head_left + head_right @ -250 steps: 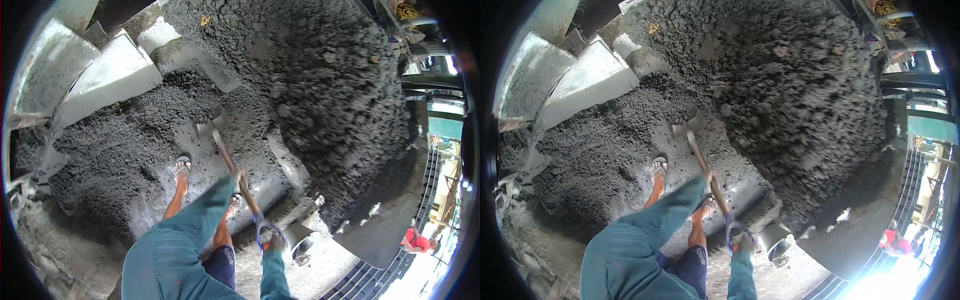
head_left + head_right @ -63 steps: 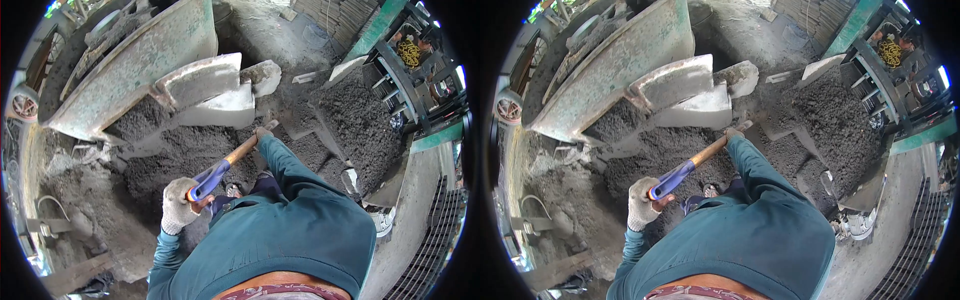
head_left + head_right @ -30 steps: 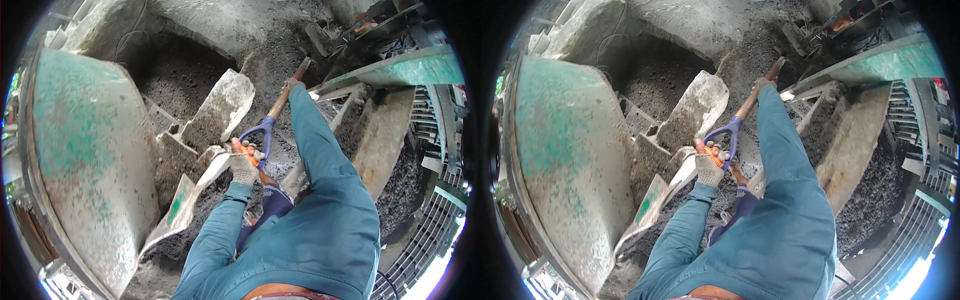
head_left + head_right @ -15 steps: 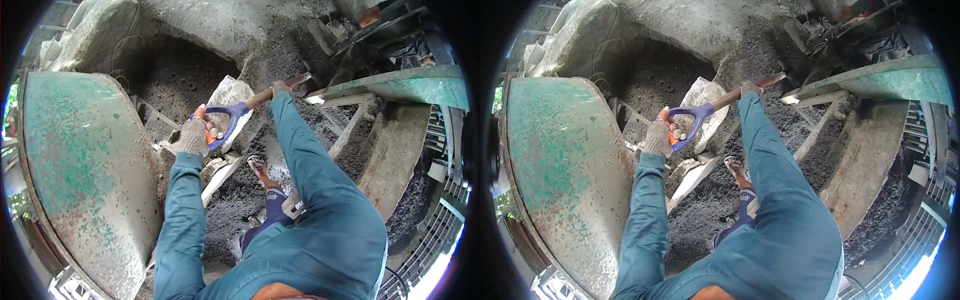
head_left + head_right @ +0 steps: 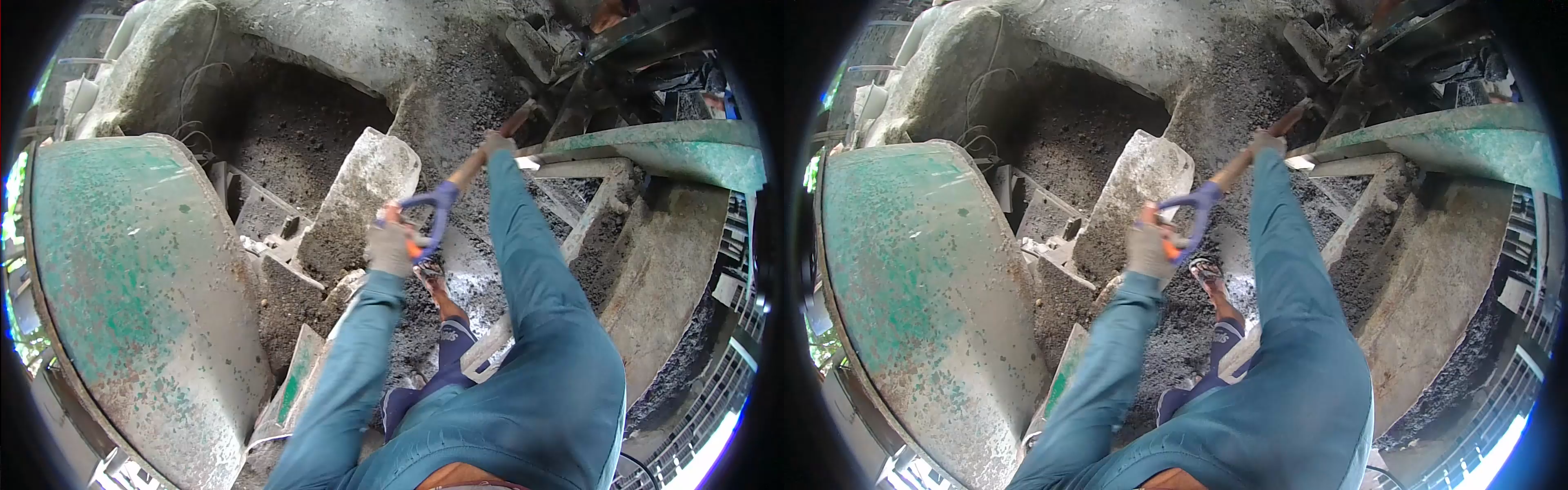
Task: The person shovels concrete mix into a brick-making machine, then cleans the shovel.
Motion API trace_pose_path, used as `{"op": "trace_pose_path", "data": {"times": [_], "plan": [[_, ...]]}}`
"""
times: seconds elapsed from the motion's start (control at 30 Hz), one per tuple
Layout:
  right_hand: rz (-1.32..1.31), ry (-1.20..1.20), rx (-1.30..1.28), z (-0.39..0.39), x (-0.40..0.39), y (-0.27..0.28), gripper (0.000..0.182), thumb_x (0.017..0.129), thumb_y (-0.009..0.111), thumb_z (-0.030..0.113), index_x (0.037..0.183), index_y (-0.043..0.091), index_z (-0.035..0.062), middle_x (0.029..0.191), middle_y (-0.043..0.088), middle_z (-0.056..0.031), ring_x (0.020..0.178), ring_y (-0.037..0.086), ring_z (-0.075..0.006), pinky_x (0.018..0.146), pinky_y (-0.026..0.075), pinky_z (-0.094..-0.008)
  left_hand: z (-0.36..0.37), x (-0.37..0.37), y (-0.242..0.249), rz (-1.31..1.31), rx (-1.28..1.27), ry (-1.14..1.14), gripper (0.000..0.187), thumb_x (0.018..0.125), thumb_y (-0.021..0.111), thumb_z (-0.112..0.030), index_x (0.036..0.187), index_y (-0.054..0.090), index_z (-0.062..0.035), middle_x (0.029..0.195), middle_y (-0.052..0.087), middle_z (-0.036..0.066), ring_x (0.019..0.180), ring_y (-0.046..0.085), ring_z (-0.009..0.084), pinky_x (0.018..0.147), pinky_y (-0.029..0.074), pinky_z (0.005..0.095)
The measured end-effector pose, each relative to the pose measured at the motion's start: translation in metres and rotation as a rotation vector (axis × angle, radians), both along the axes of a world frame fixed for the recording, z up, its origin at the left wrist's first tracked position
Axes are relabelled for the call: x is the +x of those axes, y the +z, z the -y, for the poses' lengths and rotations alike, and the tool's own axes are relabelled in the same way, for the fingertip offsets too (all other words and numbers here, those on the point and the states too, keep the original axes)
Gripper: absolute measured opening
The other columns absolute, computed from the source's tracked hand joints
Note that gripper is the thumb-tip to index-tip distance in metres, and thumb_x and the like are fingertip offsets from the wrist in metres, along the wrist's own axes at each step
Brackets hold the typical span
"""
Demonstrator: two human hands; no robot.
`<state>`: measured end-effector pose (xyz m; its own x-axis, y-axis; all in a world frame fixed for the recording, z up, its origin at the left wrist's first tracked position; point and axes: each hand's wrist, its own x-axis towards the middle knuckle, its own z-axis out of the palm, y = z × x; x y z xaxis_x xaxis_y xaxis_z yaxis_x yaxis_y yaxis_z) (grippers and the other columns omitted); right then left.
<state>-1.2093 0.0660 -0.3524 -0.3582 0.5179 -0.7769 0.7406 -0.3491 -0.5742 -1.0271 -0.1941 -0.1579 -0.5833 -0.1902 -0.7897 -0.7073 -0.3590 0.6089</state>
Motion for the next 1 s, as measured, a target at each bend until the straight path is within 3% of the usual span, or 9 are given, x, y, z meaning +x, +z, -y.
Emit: {"op": "trace_pose_path", "data": {"times": [0.13,0.23,0.3,0.5,0.6,0.67,0.77,0.83,1.0], "plan": [[-0.113,-0.324,-0.289,0.082,-0.048,-0.091,0.061,0.088,0.068,0.029,0.138,0.046,0.0015,0.122,0.065,-0.0123,0.116,0.061,-0.0305,0.088,0.056,-0.0408,0.111,-0.089,0.081,-0.081,-0.153,-0.117,0.039,0.095,0.06,-0.045,0.082,0.053,-0.0091,0.059,0.047,0.001,0.046,0.049,0.0139,0.044,0.045,0.0303],[0.024,-0.275,-0.284,0.147,-0.043,0.044,0.069,0.085,0.07,0.029,0.143,0.04,0.0033,0.131,0.059,-0.0158,0.114,0.062,-0.0307,0.091,0.056,-0.0414,0.155,-0.121,0.123,-0.073,0.016,-0.002,0.038,0.092,0.064,-0.044,0.076,0.05,-0.0135,0.054,0.039,-0.002,0.039,0.037,0.0109,0.038,0.039,0.03],[0.083,-0.17,-0.193,0.158,-0.035,0.11,0.072,0.085,0.07,0.029,0.144,0.039,0.0025,0.135,0.055,-0.0178,0.111,0.064,-0.0313,0.092,0.055,-0.042,0.165,-0.116,0.12,-0.126,0.02,-0.029,0.037,0.095,0.062,-0.042,0.074,0.048,-0.0152,0.053,0.04,-0.001,0.043,0.043,0.0128,0.041,0.039,0.0295],[-0.008,-0.205,-0.058,0.065,-0.03,0.038,0.075,0.084,0.073,0.026,0.143,0.038,-0.0022,0.13,0.058,-0.0203,0.106,0.066,-0.0326,0.09,0.056,-0.0461,0.094,-0.078,0.02,-0.034,0.347,0.088,0.035,0.098,0.057,-0.042,0.082,0.049,-0.0123,0.054,0.041,0.0,0.041,0.042,0.0137,0.039,0.039,0.0281],[0.018,-0.26,-0.136,0.057,-0.018,0.056,0.077,0.084,0.073,0.027,0.146,0.036,-0.0001,0.134,0.055,-0.0206,0.11,0.064,-0.032,0.095,0.053,-0.0429,0.107,-0.09,0.004,-0.089,0.143,-0.047,0.036,0.097,0.058,-0.041,0.084,0.05,-0.0085,0.057,0.045,0.002,0.041,0.044,0.0152,0.038,0.043,0.0296],[-0.131,-0.32,-0.253,0.081,-0.02,0.047,0.08,0.083,0.074,0.03,0.148,0.034,0.0029,0.139,0.052,-0.0195,0.114,0.062,-0.0317,0.101,0.05,-0.0401,0.103,-0.106,0.068,-0.059,0.041,-0.022,0.035,0.096,0.06,-0.039,0.083,0.05,-0.0078,0.058,0.049,0.004,0.042,0.047,0.0156,0.04,0.049,0.0318],[0.18,-0.044,-0.113,0.108,-0.042,0.044,0.082,0.081,0.075,0.031,0.148,0.033,0.0078,0.138,0.054,-0.0144,0.111,0.063,-0.0313,0.098,0.053,-0.0428,0.156,-0.139,0.072,-0.09,0.247,-0.075,0.034,0.095,0.062,-0.037,0.082,0.05,-0.0078,0.06,0.05,0.006,0.041,0.048,0.0155,0.043,0.051,0.0353],[0.219,-0.021,-0.085,0.106,-0.045,0.045,0.082,0.081,0.076,0.031,0.148,0.034,0.0096,0.135,0.056,-0.0131,0.109,0.064,-0.031,0.094,0.055,-0.0445,0.145,-0.133,0.079,-0.077,0.122,-0.074,0.034,0.094,0.063,-0.038,0.082,0.05,-0.0082,0.06,0.05,0.005,0.041,0.047,0.0151,0.042,0.05,0.0348],[-0.078,-0.24,-0.17,0.048,-0.037,0.032,0.066,0.082,0.074,0.024,0.138,0.044,0.0086,0.123,0.059,-0.0165,0.103,0.066,-0.0324,0.087,0.058,-0.0474,0.084,-0.092,0.047,-0.055,0.185,0.088,0.037,0.092,0.066,-0.038,0.079,0.052,-0.0067,0.056,0.049,0.005,0.042,0.045,0.015,0.037,0.04,0.03]]}}
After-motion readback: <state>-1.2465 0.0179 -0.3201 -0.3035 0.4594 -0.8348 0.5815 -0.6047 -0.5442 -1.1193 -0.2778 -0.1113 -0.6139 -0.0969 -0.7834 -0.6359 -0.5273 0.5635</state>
